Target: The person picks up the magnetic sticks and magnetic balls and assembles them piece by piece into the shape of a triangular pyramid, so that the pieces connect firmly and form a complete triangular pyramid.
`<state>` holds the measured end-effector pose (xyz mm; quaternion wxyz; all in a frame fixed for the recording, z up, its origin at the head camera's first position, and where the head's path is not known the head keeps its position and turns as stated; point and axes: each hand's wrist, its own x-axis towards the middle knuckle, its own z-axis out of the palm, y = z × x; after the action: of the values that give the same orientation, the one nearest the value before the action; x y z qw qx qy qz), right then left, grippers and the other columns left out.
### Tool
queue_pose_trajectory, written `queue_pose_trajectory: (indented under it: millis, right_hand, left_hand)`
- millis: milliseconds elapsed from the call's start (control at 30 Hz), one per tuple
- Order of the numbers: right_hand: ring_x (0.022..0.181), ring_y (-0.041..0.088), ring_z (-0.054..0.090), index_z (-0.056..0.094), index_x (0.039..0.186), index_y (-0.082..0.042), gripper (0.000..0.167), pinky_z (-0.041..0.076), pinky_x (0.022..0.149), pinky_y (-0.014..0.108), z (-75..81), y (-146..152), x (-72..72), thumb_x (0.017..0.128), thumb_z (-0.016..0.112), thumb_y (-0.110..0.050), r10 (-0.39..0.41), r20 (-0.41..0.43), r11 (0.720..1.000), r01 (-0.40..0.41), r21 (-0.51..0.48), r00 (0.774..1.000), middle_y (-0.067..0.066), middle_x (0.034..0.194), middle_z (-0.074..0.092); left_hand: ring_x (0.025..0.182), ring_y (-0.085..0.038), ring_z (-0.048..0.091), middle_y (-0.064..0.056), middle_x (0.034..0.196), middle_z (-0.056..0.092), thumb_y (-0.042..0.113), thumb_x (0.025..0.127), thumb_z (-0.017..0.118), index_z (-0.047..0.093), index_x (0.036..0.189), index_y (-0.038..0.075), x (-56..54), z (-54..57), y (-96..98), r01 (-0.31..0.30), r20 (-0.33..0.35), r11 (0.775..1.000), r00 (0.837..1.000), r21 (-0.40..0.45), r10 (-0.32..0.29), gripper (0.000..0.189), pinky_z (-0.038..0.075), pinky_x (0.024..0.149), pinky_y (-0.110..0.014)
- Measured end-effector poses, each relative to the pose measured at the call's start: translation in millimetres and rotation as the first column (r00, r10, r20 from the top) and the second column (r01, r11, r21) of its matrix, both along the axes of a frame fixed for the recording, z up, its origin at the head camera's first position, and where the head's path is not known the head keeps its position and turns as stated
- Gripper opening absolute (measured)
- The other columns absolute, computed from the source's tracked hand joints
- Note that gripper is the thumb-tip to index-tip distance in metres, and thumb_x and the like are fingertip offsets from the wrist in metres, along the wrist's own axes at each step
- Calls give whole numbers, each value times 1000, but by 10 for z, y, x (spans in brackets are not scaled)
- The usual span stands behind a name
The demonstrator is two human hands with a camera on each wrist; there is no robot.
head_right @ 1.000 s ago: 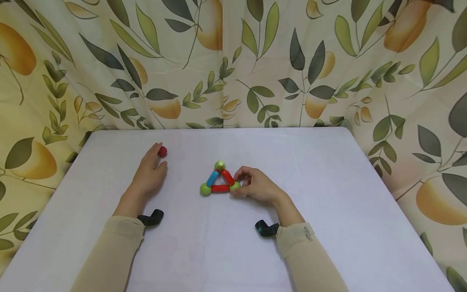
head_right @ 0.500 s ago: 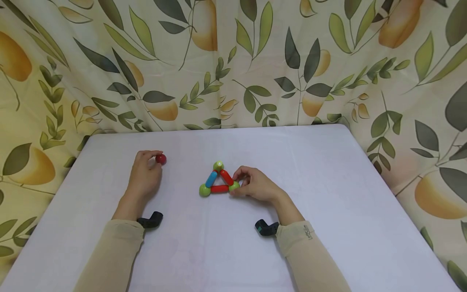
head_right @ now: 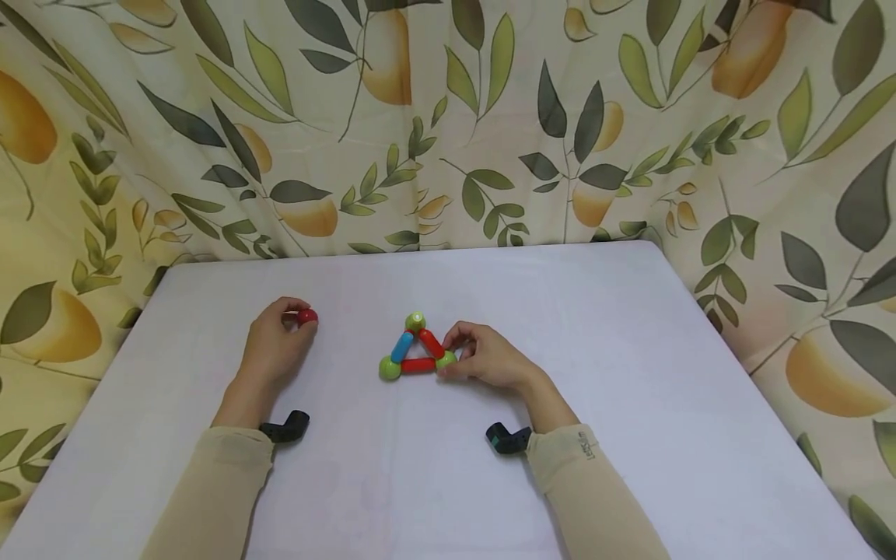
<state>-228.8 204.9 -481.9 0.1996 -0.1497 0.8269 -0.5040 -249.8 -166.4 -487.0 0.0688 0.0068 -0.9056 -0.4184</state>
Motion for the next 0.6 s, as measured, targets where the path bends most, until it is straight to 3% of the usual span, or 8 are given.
queue_pose_trajectory:
  millis: [167, 467, 600]
  right_hand:
    - [75, 20, 54, 63, 113, -12, 40, 45, 66, 26, 8, -11, -1, 82, 88, -20, -8, 10, 1000, 8, 21, 1000, 7, 82, 58]
    - [74, 18, 54, 63, 112, -9, 41, 45, 66, 26, -17, 7, 42, 82, 88, -20, -10, 9, 1000, 10, 19, 1000, 7, 79, 56]
    - [72, 17, 54, 63, 112, -9, 40, 44, 65, 25, -7, 4, 36, 82, 88, -19, -8, 2, 1000, 8, 9, 1000, 6, 78, 56]
  left_hand:
    - [112, -32, 60, -14, 118, 67, 19, 96, 68, 63, 124, 9, 30, 15, 9, -9, 5, 1000, 1000, 10, 9, 31, 44, 93, -45]
    - [113, -30, 59, -9, 122, 62, 16, 93, 71, 63, 128, 9, 96, 109, 159, 39, -30, 999, 999, 19, -39, 36, 47, 90, -43]
    - [115, -29, 59, -6, 124, 61, 17, 95, 71, 66, 129, 11, 108, 182, 267, 80, -24, 997, 996, -3, -81, 36, 51, 95, -45]
